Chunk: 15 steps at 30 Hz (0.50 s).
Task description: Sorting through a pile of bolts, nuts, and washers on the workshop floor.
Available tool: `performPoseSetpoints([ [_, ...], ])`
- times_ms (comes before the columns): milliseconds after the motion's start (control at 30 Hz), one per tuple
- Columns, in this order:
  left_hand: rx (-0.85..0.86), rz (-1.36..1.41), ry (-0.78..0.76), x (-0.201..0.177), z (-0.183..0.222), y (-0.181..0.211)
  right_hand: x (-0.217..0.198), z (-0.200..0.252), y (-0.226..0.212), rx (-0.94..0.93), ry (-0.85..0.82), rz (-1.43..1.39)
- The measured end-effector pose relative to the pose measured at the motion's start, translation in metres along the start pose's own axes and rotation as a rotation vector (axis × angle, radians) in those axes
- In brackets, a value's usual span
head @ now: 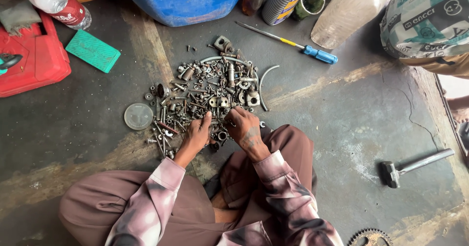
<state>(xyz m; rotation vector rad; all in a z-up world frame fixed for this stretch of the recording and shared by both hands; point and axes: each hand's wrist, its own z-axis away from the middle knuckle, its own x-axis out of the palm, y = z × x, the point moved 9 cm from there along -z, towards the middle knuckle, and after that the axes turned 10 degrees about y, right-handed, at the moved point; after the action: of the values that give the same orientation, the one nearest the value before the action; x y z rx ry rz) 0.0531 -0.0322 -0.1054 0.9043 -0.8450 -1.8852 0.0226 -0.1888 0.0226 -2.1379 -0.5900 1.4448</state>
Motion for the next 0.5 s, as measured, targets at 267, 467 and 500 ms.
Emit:
performPoseSetpoints([
  [267, 0.107, 0.036, 0.029, -0.001, -0.004, 0.008, 0.017, -0.002, 0.014, 0.29, -0.11, -0.391],
  [467, 0.076, 0.054, 0.05, -0.009, -0.002, 0.017, 0.035, 0.004, 0.017, 0.559, -0.192, -0.914],
  [500, 0.07, 0.056, 0.058, -0.01, -0.003, 0.016, 0.036, 0.006, 0.021, 0.583, -0.187, -0.9],
])
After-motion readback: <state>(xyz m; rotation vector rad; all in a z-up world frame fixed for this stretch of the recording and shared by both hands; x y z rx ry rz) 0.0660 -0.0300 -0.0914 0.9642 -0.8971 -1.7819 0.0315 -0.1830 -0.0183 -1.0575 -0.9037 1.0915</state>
